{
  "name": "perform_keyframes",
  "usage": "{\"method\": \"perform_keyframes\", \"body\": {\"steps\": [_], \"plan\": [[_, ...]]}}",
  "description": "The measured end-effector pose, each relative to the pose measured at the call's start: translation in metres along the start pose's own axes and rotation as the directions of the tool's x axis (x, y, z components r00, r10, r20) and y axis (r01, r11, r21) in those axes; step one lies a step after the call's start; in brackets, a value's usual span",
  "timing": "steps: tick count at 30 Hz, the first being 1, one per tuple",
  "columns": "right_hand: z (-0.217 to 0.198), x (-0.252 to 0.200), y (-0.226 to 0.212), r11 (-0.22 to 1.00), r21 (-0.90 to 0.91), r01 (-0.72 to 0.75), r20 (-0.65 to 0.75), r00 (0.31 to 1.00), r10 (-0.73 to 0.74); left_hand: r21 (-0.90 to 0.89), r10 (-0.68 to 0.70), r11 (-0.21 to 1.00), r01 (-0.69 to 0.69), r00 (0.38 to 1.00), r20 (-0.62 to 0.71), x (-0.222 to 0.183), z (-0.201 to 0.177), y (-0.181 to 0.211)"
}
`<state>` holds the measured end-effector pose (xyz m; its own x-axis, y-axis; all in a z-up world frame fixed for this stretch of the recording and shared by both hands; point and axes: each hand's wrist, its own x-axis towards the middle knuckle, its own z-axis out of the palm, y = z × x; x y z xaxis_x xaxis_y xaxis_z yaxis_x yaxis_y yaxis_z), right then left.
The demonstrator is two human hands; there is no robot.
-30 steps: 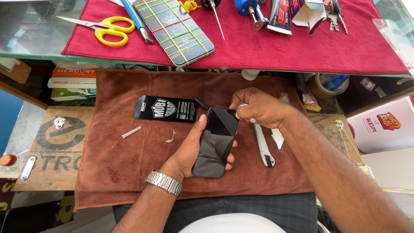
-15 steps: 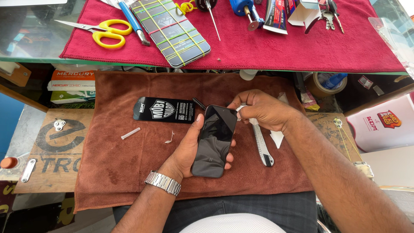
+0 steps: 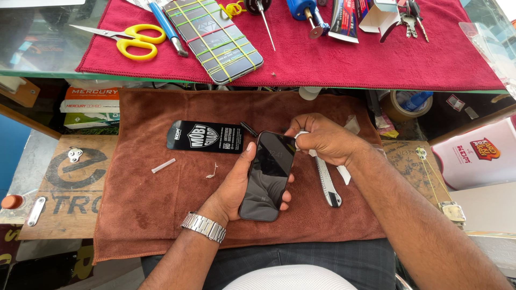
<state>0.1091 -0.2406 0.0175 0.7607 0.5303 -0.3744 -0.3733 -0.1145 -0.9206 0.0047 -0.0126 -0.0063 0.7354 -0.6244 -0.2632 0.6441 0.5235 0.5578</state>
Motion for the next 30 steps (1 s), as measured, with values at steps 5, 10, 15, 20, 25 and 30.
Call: {"method": "perform_keyframes", "body": {"steps": [5, 10, 15, 20, 25, 30], "plan": [[-0.001, 0.001, 0.002, 1.000, 0.018, 0.010, 0.008, 1.000, -0.010, -0.002, -0.012, 1.000, 0.012, 1.000, -0.014, -0.001, 0.001, 0.000], [-0.001, 0.002, 0.002, 0.999, -0.026, 0.021, -0.003, 1.000, -0.021, 0.030, -0.001, 1.000, 0.002, 0.999, -0.040, -0.002, 0.004, 0.002], [-0.001, 0.002, 0.003, 1.000, 0.018, 0.024, 0.017, 1.000, -0.025, 0.019, -0.019, 1.000, 0.019, 0.999, -0.041, -0.001, 0.003, 0.002], [-0.001, 0.004, 0.006, 0.999, 0.020, 0.032, 0.018, 0.999, -0.032, 0.006, -0.018, 1.000, 0.018, 1.000, -0.017, -0.001, 0.001, 0.000], [-0.003, 0.005, 0.010, 0.999, 0.022, 0.025, 0.010, 1.000, -0.025, 0.027, -0.016, 0.999, 0.017, 0.999, -0.033, -0.001, 0.000, 0.000], [0.000, 0.005, 0.005, 1.000, 0.001, 0.030, 0.017, 0.999, -0.030, 0.039, 0.001, 0.999, 0.001, 0.999, -0.042, -0.001, 0.002, 0.001]]}}
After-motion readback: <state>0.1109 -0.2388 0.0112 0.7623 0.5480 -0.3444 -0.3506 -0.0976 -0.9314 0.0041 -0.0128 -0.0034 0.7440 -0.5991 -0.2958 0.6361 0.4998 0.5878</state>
